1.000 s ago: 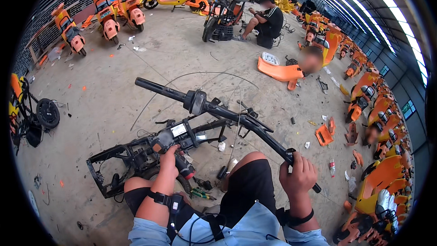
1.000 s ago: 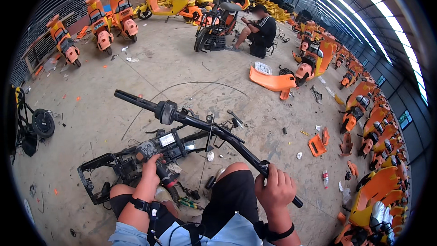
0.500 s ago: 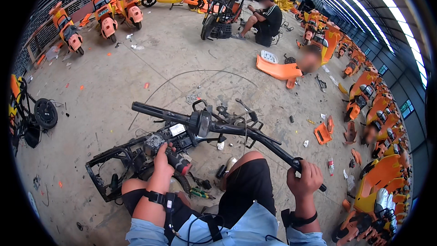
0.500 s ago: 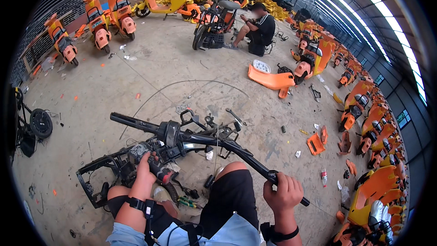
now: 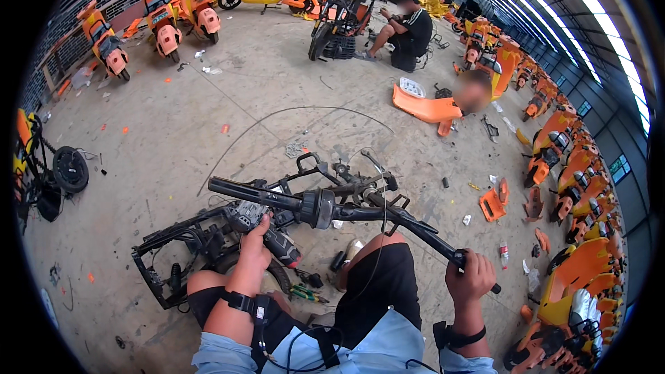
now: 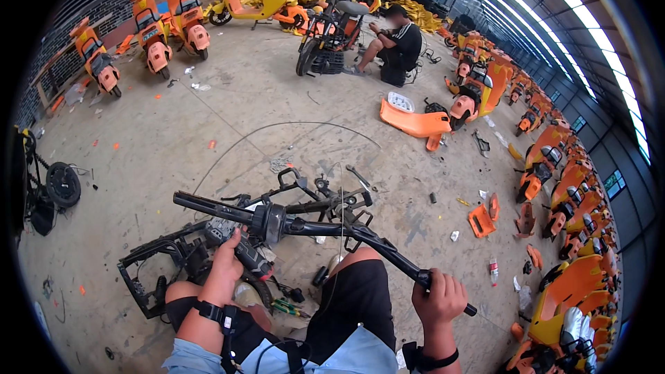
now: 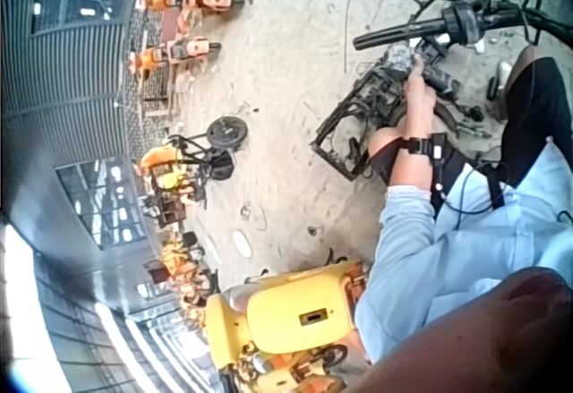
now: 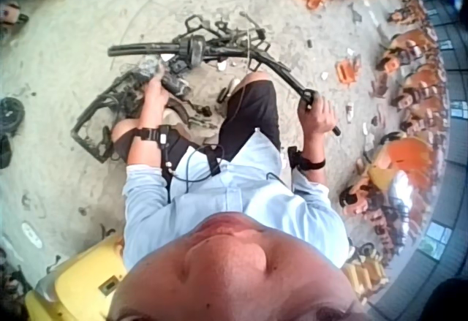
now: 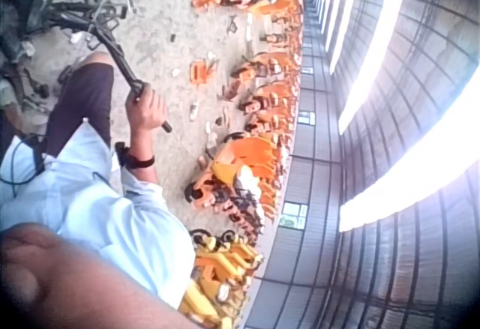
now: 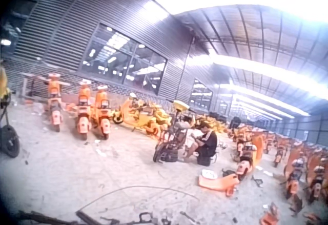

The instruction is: The person uses a drill to secure components onto the handlebar of an electric scooter frame and handles wires and mechanical parts while sitting on the floor of a large assembly area.

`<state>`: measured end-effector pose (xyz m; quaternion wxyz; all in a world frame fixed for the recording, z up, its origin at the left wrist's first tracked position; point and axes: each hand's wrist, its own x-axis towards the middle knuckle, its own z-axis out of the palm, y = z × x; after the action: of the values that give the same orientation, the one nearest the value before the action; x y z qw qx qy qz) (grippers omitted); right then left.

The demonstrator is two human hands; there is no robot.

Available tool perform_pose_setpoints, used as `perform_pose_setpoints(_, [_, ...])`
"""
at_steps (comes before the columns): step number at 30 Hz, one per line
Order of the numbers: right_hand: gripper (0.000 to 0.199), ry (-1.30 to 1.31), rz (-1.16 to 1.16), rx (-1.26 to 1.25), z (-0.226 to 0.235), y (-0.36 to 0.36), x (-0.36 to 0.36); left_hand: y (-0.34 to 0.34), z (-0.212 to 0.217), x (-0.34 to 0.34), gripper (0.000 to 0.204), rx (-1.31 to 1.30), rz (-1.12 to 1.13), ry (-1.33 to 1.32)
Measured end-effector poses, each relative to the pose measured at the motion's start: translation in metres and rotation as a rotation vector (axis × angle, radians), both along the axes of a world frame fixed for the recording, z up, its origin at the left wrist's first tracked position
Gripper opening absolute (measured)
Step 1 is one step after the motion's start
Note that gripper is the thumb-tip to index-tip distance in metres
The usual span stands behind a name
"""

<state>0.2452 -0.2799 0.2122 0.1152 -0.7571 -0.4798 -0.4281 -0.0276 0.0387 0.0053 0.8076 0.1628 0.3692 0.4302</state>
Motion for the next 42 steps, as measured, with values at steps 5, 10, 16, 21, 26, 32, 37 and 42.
perform_pose_setpoints(5, [0.016,0.015,0.010,-0.012,0.002,0.001,0.001,-0.002,0.000,-0.002,0.039,0.051,-0.111,-0.101])
perform_pose_setpoints(10, [0.016,0.006,-0.014,-0.003,-0.004,-0.004,0.003,-0.010,0.018,0.002,0.040,0.104,-0.223,-0.237])
perform_pose_setpoints(16, [0.018,0.043,-0.011,-0.022,-0.001,0.000,0.000,-0.008,0.016,0.003,0.040,0.147,-0.206,-0.156])
perform_pose_setpoints(21, [0.012,-0.002,0.001,-0.017,0.000,0.004,0.003,-0.010,0.014,0.004,0.046,0.186,-0.196,-0.156])
perform_pose_setpoints(26, [0.013,-0.009,0.002,-0.015,-0.002,0.003,0.002,-0.009,0.022,0.002,0.048,0.244,-0.238,-0.126])
perform_pose_setpoints(32, [0.021,0.042,0.045,-0.045,0.000,-0.002,0.001,-0.011,0.019,0.009,0.040,0.153,-0.229,-0.093])
perform_pose_setpoints(37, [0.050,0.240,0.212,-0.031,0.039,-0.002,-0.020,-0.010,0.020,0.016,0.039,0.136,-0.214,-0.082])
perform_pose_setpoints(42, [0.053,0.283,0.434,-0.134,0.093,0.012,-0.051,-0.005,0.017,0.012,0.035,0.115,-0.170,-0.033])
